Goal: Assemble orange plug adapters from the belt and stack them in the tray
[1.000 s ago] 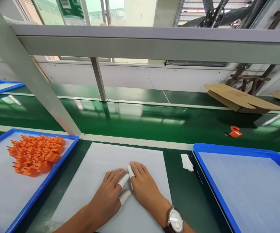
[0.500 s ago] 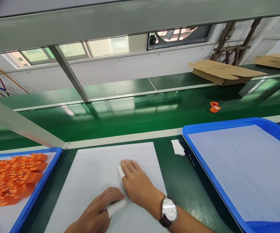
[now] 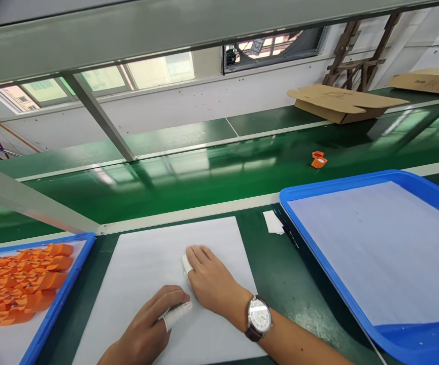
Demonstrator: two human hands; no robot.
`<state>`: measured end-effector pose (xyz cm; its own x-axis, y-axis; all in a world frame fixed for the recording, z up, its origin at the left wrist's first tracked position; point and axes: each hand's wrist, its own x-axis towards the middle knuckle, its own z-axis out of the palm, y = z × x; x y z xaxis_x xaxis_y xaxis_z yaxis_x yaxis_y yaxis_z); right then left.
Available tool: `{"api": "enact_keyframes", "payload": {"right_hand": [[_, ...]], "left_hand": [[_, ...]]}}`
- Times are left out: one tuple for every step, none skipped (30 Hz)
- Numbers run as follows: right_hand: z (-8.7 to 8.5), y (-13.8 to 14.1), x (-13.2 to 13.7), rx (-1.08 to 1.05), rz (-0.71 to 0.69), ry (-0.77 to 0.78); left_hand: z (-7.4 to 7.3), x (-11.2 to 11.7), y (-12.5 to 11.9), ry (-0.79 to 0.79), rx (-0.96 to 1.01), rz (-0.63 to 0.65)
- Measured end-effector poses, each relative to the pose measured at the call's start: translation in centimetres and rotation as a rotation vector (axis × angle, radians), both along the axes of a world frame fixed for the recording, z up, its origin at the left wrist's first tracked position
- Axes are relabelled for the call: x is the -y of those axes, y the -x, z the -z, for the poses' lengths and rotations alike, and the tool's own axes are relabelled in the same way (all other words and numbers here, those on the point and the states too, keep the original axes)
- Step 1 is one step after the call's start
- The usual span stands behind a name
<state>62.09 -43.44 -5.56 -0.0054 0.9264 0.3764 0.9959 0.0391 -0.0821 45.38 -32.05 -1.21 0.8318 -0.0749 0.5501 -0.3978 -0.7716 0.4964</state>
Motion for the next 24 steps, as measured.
{"api": "enact_keyframes", "payload": {"right_hand": [[0.0,0.0,0.0,-0.009,0.000,0.002],[0.0,-0.1,0.0,-0.020,0.002,0.005],[0.0,-0.1,0.0,-0.033,0.003,0.007],[0.0,-0.1,0.0,-0.046,0.006,0.010],[0.0,-0.1,-0.1,-0.055,0.010,0.011],[0.1,-0.1,-0.1,-0.061,0.015,0.008],[0.2,-0.1,-0.2,-0.061,0.018,0.001],[0.3,-0.1,-0.2,-0.058,0.022,-0.009],[0.4,0.0,-0.3,-0.055,0.023,-0.025],[0.6,0.0,-0.3,-0.052,0.024,-0.042],[0.7,0.0,-0.3,-0.050,0.022,-0.057],[0.7,0.0,-0.3,-0.050,0.020,-0.068],[0.7,-0.1,-0.3,-0.052,0.016,-0.074],[0.6,-0.1,-0.3,-0.058,0.012,-0.074],[0.4,-0.3,-0.3,-0.069,0.007,-0.066],[0.3,-0.4,-0.2,-0.086,0.002,-0.053],[0.1,-0.6,-0.2,-0.107,-0.005,-0.035],[-0.1,-0.9,-0.2,-0.130,-0.009,-0.016],[-0.3,-1.1,-0.1,-0.152,-0.014,0.003],[-0.4,-1.3,-0.1,-0.170,-0.020,0.019],[-0.4,-1.5,-0.1,-0.181,-0.026,0.028],[-0.4,-1.6,-0.1,-0.187,-0.032,0.034],[-0.4,-1.7,-0.1,-0.190,-0.037,0.035],[-0.4,-1.8,-0.1,-0.190,-0.041,0.036]], "left_hand": [[0.0,0.1,-0.1,0.000,-0.017,-0.011],[0.0,0.1,-0.1,-0.002,-0.023,-0.021],[0.0,0.1,-0.2,-0.008,-0.021,-0.029],[0.1,0.1,-0.2,-0.019,-0.014,-0.035],[0.2,0.0,-0.2,-0.031,-0.006,-0.037],[0.3,-0.1,-0.3,-0.045,-0.006,-0.036],[0.6,-0.3,-0.2,-0.062,-0.016,-0.039],[0.8,-0.4,-0.2,-0.082,-0.037,-0.048],[1.1,-0.6,-0.2,-0.105,-0.059,-0.064],[1.4,-0.7,-0.1,-0.130,-0.079,-0.086],[1.7,-0.8,-0.1,-0.156,-0.093,-0.115],[1.8,-0.8,0.0,-0.183,-0.102,-0.149],[1.9,-0.8,0.0,-0.210,-0.107,-0.182],[1.9,-0.7,-0.1,-0.239,-0.109,-0.208],[1.8,-0.7,-0.1,-0.268,-0.110,-0.229],[1.7,-0.6,-0.2,-0.298,-0.115,-0.248],[1.6,-0.5,-0.3,-0.327,-0.121,-0.263],[1.5,-0.4,-0.3,-0.353,-0.127,-0.275],[1.4,-0.3,-0.4,-0.374,-0.131,-0.285],[1.4,-0.3,-0.3,-0.391,-0.136,-0.296],[1.5,-0.3,-0.3,-0.402,-0.141,-0.306],[1.6,-0.3,-0.3,-0.410,-0.146,-0.315],[1.6,-0.3,-0.2,-0.414,-0.153,-0.321],[1.7,-0.3,-0.1,-0.418,-0.162,-0.326]]}}
